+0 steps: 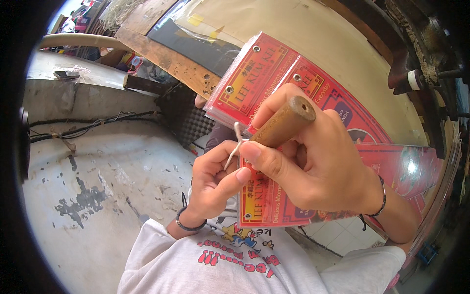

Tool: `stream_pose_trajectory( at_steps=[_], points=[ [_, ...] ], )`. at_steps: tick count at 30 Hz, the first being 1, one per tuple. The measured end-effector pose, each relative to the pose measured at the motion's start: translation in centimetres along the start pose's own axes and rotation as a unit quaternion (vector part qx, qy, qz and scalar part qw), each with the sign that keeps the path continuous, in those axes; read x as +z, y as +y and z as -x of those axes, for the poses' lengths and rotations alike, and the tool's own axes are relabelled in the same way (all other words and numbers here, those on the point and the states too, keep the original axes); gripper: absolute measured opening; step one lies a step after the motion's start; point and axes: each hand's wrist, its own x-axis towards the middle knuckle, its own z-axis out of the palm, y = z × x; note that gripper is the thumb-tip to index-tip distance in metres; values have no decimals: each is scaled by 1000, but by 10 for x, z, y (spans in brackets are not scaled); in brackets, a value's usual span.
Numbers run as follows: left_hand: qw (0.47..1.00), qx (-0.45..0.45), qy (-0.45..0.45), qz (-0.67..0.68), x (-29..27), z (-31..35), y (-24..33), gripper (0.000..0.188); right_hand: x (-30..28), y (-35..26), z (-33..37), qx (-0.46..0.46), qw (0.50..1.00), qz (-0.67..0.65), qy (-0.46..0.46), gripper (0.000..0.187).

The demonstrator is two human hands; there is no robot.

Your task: The person is threading strings through holes in red cardboard packaging and using a wooden tool to push or secure the components together.

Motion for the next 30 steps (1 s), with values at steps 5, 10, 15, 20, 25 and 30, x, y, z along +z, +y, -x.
stream_pose_trajectory(
  at_steps=[5, 10, 15, 20, 25, 30],
  points=[
    [999, -10, 17, 50, 8, -5, 6, 25, -4, 14, -1, -177, 980, 93, -1, 31],
    [999, -19, 7, 32, 5, -6, 9, 22, -4, 23, 3, -239, 966, 78, 52, 31],
    [999, -12, 31, 12, 9, -9, 12, 21, -3, 20, 4, -201, 977, 19, 71, 28],
    [997, 26, 42, -52, 14, -10, 11, 23, -2, 20, 3, -197, 977, 0, 78, 26],
    [998, 6, 53, -23, 16, -8, 11, 24, -2, 22, 3, -204, 976, -10, 80, 24],
    [999, -11, 17, 43, 13, -10, 16, 24, -2, 22, 5, -209, 974, -19, 88, 22]
  ],
)
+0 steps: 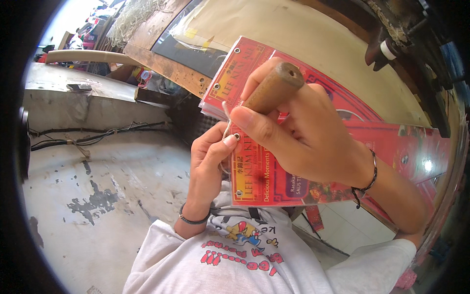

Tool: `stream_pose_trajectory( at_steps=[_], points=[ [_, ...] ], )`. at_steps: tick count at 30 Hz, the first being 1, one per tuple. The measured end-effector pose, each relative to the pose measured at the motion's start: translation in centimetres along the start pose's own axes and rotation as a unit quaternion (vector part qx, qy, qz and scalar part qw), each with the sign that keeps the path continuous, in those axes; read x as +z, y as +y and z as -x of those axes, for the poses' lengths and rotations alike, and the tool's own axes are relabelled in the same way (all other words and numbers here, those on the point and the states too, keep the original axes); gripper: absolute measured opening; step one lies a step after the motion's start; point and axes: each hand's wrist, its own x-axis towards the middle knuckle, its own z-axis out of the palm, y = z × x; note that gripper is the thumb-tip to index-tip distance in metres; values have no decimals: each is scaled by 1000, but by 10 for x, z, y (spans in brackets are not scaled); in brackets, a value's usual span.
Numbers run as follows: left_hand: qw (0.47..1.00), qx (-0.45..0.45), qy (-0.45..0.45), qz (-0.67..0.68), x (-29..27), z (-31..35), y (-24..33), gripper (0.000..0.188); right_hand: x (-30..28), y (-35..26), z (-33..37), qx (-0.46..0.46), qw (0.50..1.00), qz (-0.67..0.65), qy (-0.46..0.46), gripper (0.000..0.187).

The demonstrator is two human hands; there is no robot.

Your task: The person is threading strings through holes in red cardboard packaging and using a wooden tool to push or secure the components together.

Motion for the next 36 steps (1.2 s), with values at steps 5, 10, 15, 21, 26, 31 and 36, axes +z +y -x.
stream_pose_trajectory(
  at_steps=[5, 10, 15, 21, 26, 31, 36],
  points=[
    [997, 4, 25, -80, 3, -2, 1, 22, 3, 2, -2, -11, 1000, -10, 3, 20],
    [993, 39, 27, -108, 3, -7, -5, 19, 1, 6, -2, -55, 998, 22, 4, 20],
    [995, 59, 37, -70, 4, -6, -13, 23, 0, 0, -2, -40, 998, 46, -4, 21],
    [997, 67, -15, -33, -1, 1, -23, 38, -2, -1, 0, -41, 996, 66, -40, 18],
    [998, 48, -47, 10, -5, 0, -24, 40, -8, -2, 1, -15, 992, 107, -60, 17],
    [997, 61, -48, 30, -6, -2, -29, 38, -4, -2, 1, 10, 993, 101, -52, 17],
    [995, 26, -91, -28, -24, -2, -38, 42, -4, -5, 4, 49, 995, 70, -54, 16]
  ],
)
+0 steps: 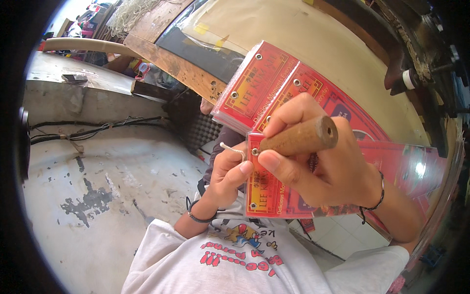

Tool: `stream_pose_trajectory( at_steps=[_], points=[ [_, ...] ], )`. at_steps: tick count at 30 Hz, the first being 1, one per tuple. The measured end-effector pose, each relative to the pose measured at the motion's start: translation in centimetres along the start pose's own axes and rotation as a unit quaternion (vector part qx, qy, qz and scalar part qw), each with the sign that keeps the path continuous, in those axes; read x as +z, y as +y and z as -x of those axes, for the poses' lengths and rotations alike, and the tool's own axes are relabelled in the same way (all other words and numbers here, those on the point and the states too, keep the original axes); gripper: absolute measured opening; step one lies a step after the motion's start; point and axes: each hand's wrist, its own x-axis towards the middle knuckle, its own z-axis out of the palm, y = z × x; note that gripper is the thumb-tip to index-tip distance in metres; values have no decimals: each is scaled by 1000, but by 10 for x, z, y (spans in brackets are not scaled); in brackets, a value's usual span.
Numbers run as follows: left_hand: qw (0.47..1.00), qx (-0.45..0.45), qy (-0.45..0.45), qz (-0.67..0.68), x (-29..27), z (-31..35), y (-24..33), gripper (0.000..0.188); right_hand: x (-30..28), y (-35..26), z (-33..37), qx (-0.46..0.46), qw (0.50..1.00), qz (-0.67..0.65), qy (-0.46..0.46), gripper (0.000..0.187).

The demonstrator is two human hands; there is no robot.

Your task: The person is threading strings through holes in red cardboard packaging and using a wooden tool to push or secure the components together.

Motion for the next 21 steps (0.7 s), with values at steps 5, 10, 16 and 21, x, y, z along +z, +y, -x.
stream_pose_trajectory(
  at_steps=[5, 10, 16, 21],
  points=[
    [997, 76, 10, 5, 7, -7, -1, 31, 7, 8, -8, -120, 992, 41, 5, 21],
    [996, 87, 22, 16, 6, -5, -14, 25, 9, 7, -14, -172, 982, 77, -23, 35],
    [995, 75, 56, 31, 12, -2, -3, 29, 12, 4, -15, -181, 974, 136, -30, 35],
    [987, 141, 67, -42, 12, 0, -18, 31, 19, 3, -16, -188, 952, 241, -11, 37]
  ],
)
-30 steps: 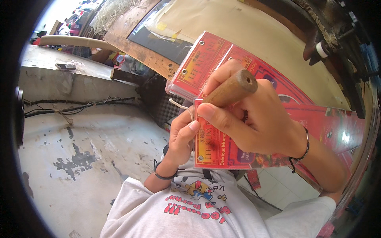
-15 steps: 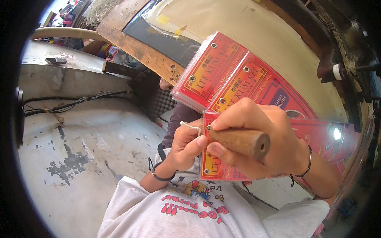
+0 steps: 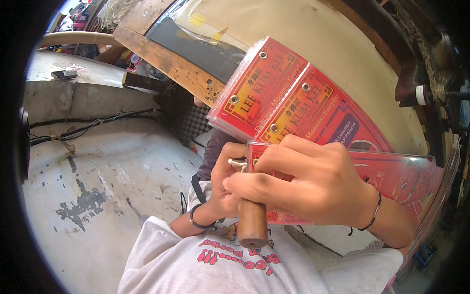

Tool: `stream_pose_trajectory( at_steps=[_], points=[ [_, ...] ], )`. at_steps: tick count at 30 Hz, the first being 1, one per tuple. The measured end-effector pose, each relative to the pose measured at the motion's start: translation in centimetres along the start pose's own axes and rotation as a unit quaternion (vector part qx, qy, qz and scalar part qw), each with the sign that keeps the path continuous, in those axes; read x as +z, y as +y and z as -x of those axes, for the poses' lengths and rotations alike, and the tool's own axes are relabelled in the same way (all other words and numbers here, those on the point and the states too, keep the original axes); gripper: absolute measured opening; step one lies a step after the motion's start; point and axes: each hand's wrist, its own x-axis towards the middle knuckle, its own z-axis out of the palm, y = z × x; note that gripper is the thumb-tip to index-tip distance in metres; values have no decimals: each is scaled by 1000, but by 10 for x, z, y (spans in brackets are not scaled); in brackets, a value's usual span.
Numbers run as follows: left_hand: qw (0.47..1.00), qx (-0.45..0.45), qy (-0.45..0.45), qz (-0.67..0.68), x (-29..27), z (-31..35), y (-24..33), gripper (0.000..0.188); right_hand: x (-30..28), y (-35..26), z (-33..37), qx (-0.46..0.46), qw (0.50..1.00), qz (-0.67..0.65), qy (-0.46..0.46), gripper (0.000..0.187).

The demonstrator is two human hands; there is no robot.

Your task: The person is threading strings through holes in red cardboard packaging and using a wooden tool to push or secure the components together.

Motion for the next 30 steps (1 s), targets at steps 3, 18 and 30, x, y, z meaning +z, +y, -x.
stream_pose_trajectory(
  at_steps=[3, 18, 30],
  points=[
    [992, 41, -17, -120, -4, 2, -2, 33, 1, -4, -1, 23, 999, 26, -7, 37],
    [996, -62, 41, 53, 7, 6, 11, 34, -2, 9, 3, 152, 940, -301, 55, 49],
    [996, -18, 81, -27, 9, 9, 4, 18, -11, 3, -5, 142, 973, -182, -11, 35]
  ],
)
